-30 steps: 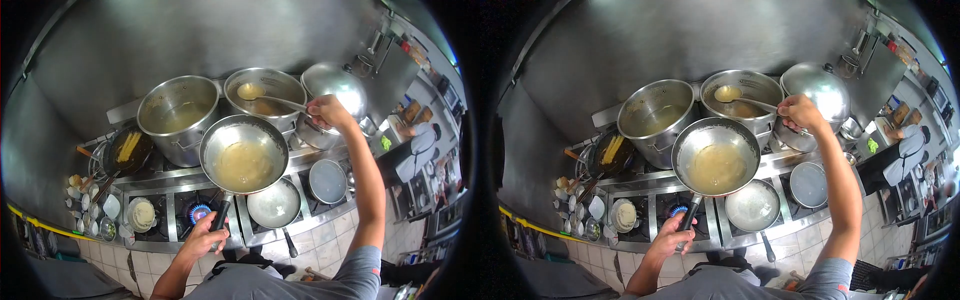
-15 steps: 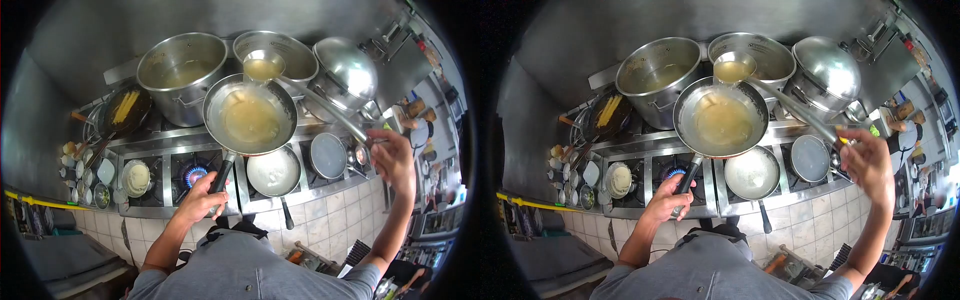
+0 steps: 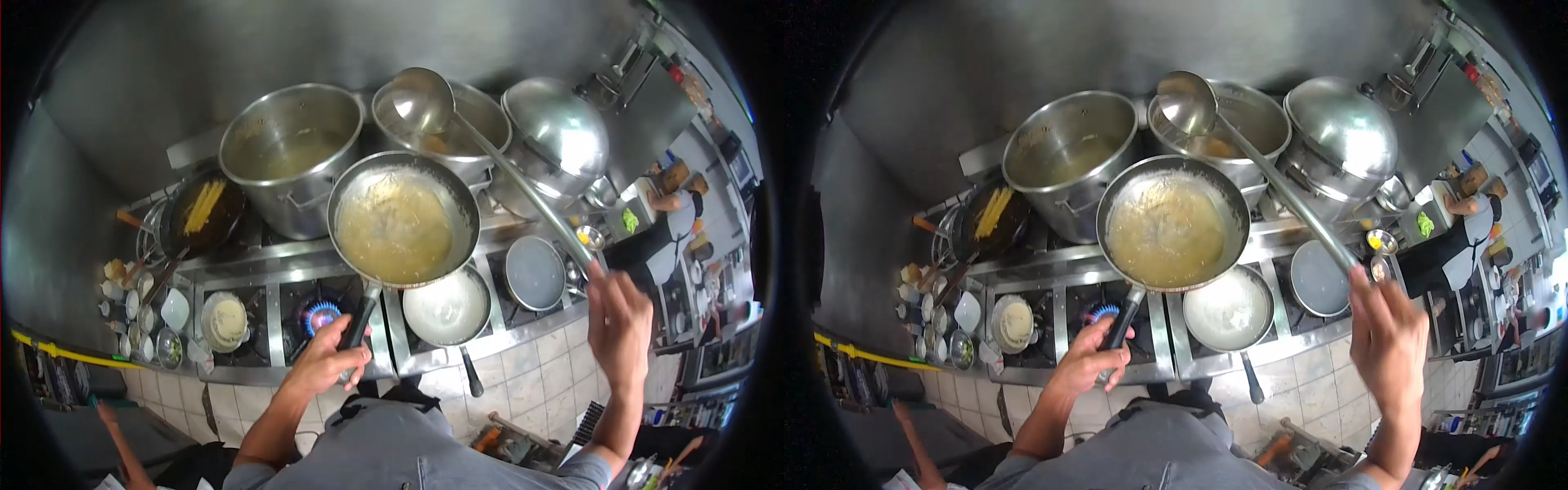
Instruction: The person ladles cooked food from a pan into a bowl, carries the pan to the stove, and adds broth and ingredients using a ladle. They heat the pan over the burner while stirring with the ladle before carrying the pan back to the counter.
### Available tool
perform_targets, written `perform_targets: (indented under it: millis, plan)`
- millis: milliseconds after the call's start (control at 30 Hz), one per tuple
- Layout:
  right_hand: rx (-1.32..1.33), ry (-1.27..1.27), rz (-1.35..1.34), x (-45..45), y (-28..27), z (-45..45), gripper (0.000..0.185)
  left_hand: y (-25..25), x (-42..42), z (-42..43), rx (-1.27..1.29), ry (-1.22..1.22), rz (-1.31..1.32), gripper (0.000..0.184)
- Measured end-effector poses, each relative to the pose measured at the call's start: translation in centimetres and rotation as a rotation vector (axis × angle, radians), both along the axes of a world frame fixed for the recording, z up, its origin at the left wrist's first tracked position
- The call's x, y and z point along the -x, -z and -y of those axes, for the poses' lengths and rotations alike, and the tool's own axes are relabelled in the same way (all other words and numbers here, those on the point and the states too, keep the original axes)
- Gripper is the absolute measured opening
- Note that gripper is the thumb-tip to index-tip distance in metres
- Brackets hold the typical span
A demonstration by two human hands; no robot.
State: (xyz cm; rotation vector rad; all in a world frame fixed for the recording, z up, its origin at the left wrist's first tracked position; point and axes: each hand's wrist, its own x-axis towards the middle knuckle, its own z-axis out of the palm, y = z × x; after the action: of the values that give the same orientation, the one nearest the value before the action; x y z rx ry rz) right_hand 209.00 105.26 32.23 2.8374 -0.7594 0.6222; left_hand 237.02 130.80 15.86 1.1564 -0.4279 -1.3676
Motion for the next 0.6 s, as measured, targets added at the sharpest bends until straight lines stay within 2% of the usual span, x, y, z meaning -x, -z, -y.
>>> perform_targets:
  millis: [100,133,300,400,567,600]
  plan:
    - [-0.097,0.02,0.126,-6.1,-0.1,5.8,0.025,0.4,-0.1,-0.1,0.008,0.003,-0.008,0.042]
    - [-0.185,0.075,0.095,-8.4,0.1,8.1,0.023,0.5,0.0,-0.1,0.005,-0.002,-0.018,0.043]
    - [-0.196,0.116,-0.177,-20.8,4.7,19.4,0.021,-0.3,0.6,0.3,-0.008,-0.035,0.02,0.042]
    - [-0.259,0.159,-0.214,-25.3,6.3,21.3,0.023,-0.1,0.7,0.4,0.012,-0.025,0.034,0.042]
    - [-0.323,0.208,-0.163,-27.6,8.1,22.4,0.021,-0.2,0.8,0.4,-0.008,-0.03,0.02,0.042]
    - [-0.584,0.25,-0.156,-27.4,8.2,23.6,0.018,-0.1,0.8,0.3,-0.006,-0.028,0.006,0.042]
